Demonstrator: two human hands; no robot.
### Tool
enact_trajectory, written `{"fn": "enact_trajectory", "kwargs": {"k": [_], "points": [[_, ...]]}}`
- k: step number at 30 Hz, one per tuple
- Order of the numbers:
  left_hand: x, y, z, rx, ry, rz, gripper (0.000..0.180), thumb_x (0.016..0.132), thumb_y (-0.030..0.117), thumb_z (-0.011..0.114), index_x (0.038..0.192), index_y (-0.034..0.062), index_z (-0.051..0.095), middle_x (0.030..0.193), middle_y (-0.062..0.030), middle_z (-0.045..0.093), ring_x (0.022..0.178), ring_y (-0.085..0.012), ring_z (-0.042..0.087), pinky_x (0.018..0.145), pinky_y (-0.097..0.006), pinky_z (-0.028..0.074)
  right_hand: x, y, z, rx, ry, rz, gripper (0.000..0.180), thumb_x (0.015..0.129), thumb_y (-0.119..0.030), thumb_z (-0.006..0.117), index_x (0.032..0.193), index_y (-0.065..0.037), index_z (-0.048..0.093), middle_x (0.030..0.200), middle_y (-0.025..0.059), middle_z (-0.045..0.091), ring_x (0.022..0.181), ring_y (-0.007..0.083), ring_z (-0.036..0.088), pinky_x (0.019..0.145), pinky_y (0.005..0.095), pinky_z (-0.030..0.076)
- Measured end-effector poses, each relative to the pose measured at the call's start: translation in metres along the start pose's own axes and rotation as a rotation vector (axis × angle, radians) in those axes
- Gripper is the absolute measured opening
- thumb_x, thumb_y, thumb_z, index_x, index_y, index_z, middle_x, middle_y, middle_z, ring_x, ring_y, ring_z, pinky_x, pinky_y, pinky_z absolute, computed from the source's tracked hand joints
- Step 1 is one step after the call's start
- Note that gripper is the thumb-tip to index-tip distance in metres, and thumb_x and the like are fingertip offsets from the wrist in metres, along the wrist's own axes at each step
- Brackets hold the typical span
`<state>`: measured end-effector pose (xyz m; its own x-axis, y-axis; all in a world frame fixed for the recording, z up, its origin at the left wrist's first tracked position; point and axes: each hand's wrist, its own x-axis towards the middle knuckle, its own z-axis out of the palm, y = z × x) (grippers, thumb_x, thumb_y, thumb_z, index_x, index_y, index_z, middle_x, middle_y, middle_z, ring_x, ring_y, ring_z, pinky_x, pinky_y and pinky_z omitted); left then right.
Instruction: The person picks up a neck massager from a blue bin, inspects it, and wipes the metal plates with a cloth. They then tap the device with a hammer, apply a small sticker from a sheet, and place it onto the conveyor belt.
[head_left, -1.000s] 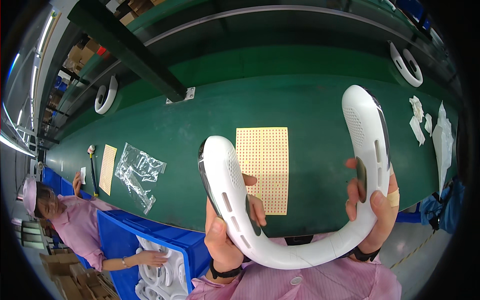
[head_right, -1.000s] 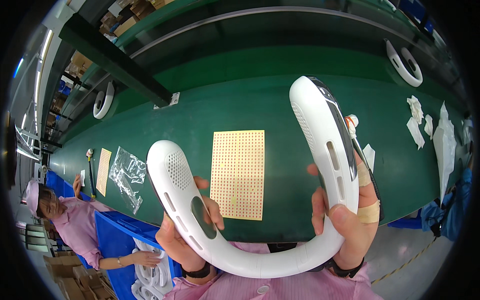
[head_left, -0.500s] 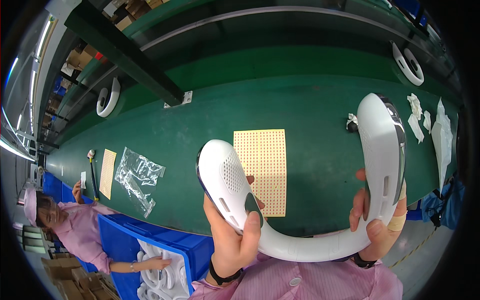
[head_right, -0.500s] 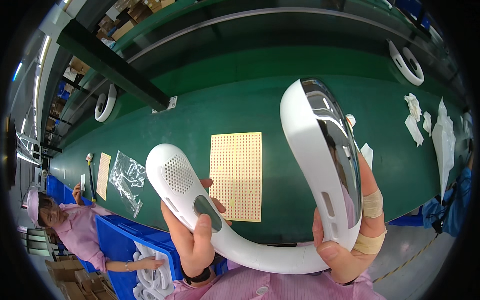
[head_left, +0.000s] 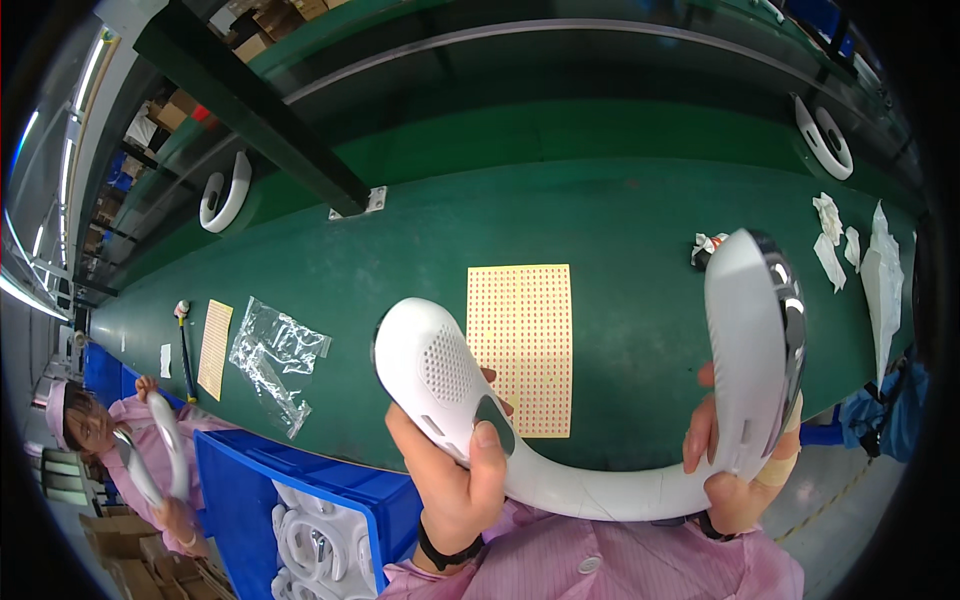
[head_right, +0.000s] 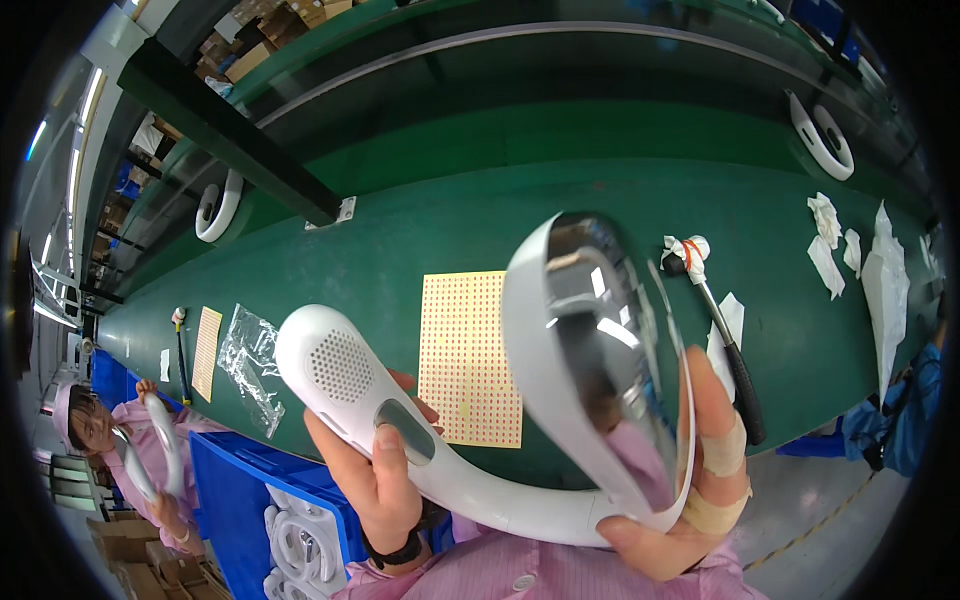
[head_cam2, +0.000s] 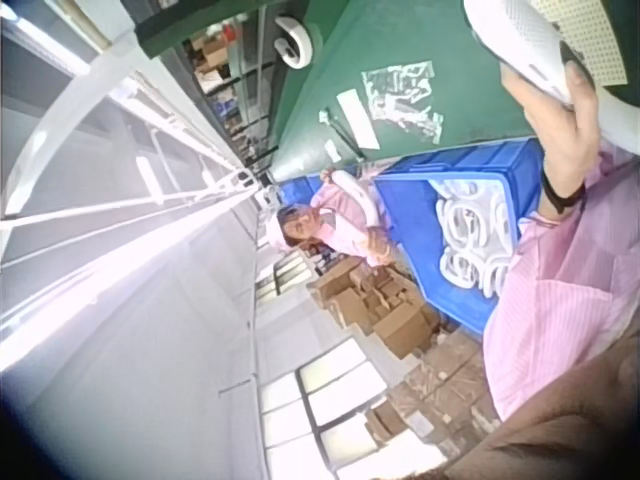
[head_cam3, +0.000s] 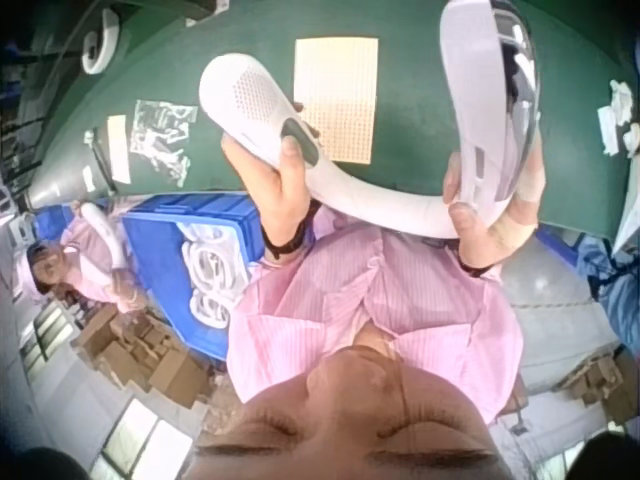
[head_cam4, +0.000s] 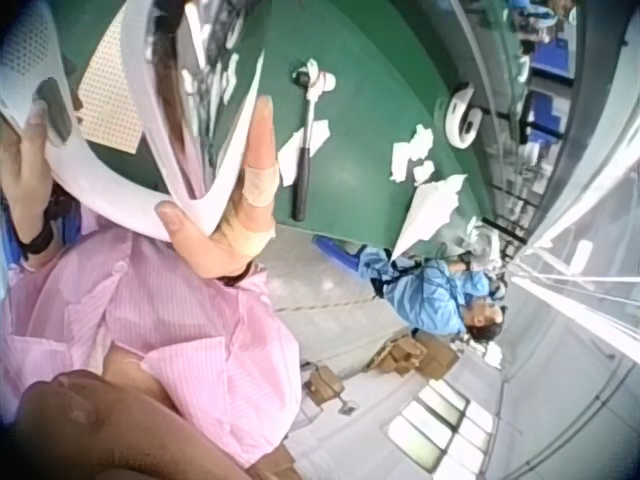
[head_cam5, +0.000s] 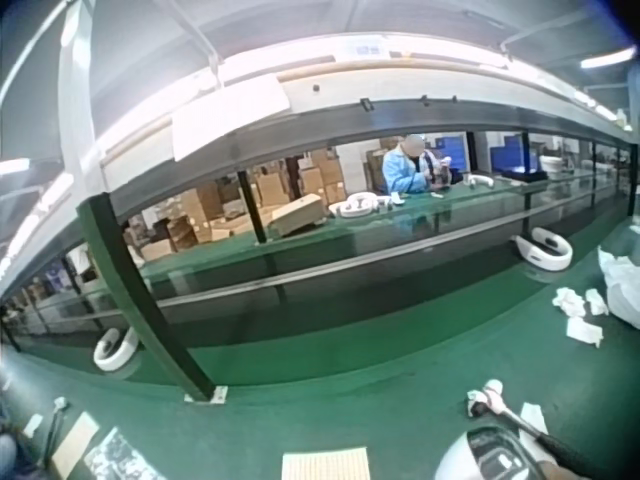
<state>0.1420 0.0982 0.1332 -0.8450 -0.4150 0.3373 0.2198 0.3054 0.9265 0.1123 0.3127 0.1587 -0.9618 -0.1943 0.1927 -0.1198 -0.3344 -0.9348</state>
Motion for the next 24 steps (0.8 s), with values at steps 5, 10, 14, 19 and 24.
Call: {"fn": "enact_trajectory", "kwargs": {"k": [5,10,14,19,24], "points": [[-0.001,0.017,-0.002,-0.590,0.118,-0.181,0.064,0.076,0.011,0.063,0.123,-0.0028,0.022,0.097,-0.0194,0.047,0.067,-0.0203,0.056,0.055,-0.031,0.048,0.027,0.012,0.012,0.123,0.171,-0.012,0.087,0.069,-0.024,0.074,0.137,0.000,0.026,0.114,0.0299,0.050,0.060,0.0176,0.055,0.046,0.0235,0.043],[-0.004,0.028,-0.010,-0.715,0.095,-0.255,0.071,0.071,0.014,0.071,0.122,-0.0036,0.026,0.091,-0.0154,0.046,0.058,-0.0171,0.053,0.047,-0.026,0.045,0.030,0.023,0.014,0.156,0.116,-0.016,0.077,0.074,-0.022,0.066,0.136,0.001,0.027,0.116,0.0296,0.049,0.063,0.0188,0.056,0.050,0.0253,0.044],[-0.006,0.029,-0.013,-0.763,0.054,-0.244,0.080,0.069,0.011,0.071,0.128,-0.0039,0.021,0.089,-0.0141,0.045,0.057,-0.0179,0.055,0.044,-0.023,0.043,0.032,0.030,0.008,0.105,0.021,-0.029,0.066,0.080,-0.016,0.055,0.137,0.003,0.026,0.119,0.0284,0.048,0.071,0.0194,0.057,0.057,0.0274,0.046],[-0.011,0.030,-0.011,-0.804,0.064,-0.140,0.088,0.067,0.006,0.068,0.134,0.0003,0.011,0.090,-0.0149,0.043,0.054,-0.0195,0.051,0.043,-0.027,0.046,0.033,0.030,0.007,0.109,-0.017,-0.014,0.062,0.082,-0.013,0.053,0.136,0.003,0.026,0.118,0.0259,0.049,0.076,0.0184,0.056,0.062,0.0271,0.046],[-0.014,0.012,-0.037,-0.652,-0.285,0.148,0.092,0.064,0.003,0.074,0.135,0.0041,0.016,0.088,-0.0152,0.046,0.056,-0.0240,0.056,0.044,-0.029,0.046,0.031,0.035,0.006,-0.007,-0.048,0.043,0.050,0.088,-0.013,0.047,0.132,0.003,0.029,0.112,0.0192,0.053,0.088,0.0162,0.054,0.076,0.0290,0.045]]}}
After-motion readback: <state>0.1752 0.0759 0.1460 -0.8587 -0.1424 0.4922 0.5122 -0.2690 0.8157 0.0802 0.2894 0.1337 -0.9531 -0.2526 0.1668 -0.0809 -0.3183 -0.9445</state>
